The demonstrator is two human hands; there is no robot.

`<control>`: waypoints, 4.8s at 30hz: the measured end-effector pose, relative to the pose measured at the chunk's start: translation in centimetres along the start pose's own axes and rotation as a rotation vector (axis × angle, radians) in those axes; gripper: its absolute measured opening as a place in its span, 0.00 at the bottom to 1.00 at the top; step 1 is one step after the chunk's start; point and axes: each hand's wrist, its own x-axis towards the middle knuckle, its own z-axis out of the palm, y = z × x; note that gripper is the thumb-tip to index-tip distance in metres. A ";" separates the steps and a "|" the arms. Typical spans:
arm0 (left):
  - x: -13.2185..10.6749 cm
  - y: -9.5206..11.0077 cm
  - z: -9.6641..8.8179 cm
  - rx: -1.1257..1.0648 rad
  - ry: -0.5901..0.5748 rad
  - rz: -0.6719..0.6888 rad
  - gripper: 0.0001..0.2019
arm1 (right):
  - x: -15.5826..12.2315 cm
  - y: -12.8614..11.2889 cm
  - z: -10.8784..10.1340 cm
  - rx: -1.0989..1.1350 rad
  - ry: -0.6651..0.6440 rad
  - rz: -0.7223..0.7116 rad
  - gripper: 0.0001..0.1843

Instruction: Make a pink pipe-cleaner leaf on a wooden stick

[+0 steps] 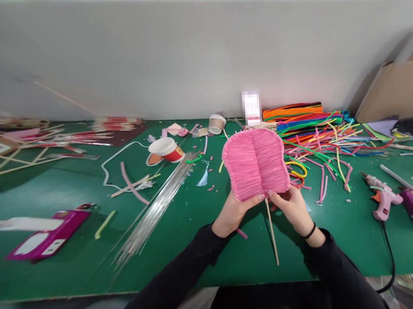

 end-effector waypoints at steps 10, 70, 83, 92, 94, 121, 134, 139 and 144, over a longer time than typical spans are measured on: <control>0.2 -1.1 -0.4 -0.056 0.018 0.027 0.16 | 0.0 0.2 0.1 0.019 0.007 0.025 0.19; 0.3 0.5 0.4 -0.205 0.125 0.011 0.19 | 0.0 0.4 -0.6 -0.185 0.121 -0.221 0.19; 0.4 0.6 0.5 -0.259 0.183 -0.047 0.19 | -0.1 0.8 -0.4 0.099 -0.009 -0.043 0.15; 0.5 0.3 0.5 -0.256 0.168 -0.002 0.19 | 0.2 0.7 -0.3 -0.002 0.059 -0.087 0.17; 0.4 0.3 0.6 -0.295 0.171 -0.017 0.17 | 0.2 0.8 -0.1 0.000 0.057 -0.105 0.17; 0.3 0.2 1.3 -0.368 0.181 -0.024 0.14 | -0.2 1.0 0.5 0.031 0.026 -0.113 0.15; -0.2 0.5 1.4 -0.371 0.197 -0.099 0.15 | -0.1 0.8 0.4 0.064 0.009 -0.032 0.17; 0.1 0.4 1.1 -0.307 0.308 -0.034 0.13 | -0.3 0.5 0.3 0.033 0.007 -0.005 0.16; 0.2 0.3 0.8 -0.307 0.354 -0.033 0.14 | -0.4 0.3 0.3 0.024 -0.014 -0.008 0.17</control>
